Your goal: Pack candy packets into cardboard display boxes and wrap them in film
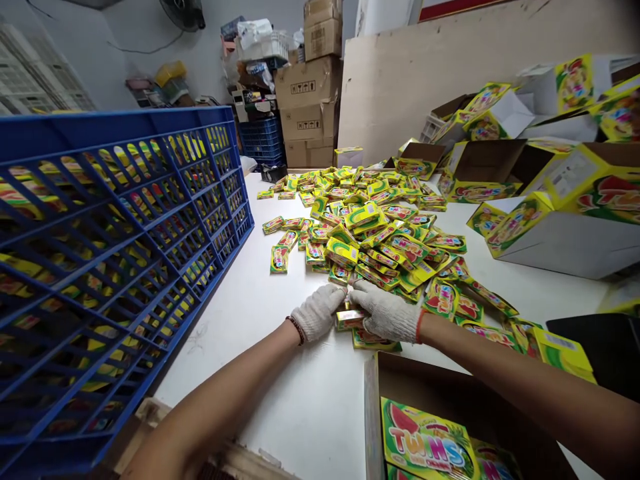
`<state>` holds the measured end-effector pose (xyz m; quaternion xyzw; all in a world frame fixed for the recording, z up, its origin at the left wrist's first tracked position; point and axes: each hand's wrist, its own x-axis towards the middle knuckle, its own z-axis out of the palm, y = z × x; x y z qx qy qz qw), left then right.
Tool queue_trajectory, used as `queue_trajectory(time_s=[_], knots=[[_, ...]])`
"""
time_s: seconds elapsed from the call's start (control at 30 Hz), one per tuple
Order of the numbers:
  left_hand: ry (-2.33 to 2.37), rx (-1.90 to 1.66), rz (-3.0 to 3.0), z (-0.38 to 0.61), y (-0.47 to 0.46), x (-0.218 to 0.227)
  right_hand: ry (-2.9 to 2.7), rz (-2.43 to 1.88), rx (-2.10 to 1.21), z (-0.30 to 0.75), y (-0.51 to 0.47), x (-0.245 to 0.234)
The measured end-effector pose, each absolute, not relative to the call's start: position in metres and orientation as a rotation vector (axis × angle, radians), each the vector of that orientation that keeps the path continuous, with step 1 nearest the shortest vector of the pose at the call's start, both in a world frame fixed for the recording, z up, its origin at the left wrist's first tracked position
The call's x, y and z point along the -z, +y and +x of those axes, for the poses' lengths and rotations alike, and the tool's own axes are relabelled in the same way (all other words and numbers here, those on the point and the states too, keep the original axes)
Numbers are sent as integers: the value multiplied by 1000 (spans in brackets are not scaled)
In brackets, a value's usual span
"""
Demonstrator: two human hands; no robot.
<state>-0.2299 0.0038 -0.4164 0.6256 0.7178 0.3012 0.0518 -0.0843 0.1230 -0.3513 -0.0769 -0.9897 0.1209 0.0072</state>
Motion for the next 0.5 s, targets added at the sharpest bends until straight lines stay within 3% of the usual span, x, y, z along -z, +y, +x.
queue_trajectory(time_s=[0.2, 0.33, 0.5], knots=[[2127, -1281, 1642, -239, 4, 405, -3076, -375, -493, -97, 126, 353], [2216, -1553, 1356, -234, -6, 399, -2876, -543, -848, -92, 135, 332], [2208, -1159, 1706, -194, -11, 414, -2749, -605, -1289, -62, 159, 300]])
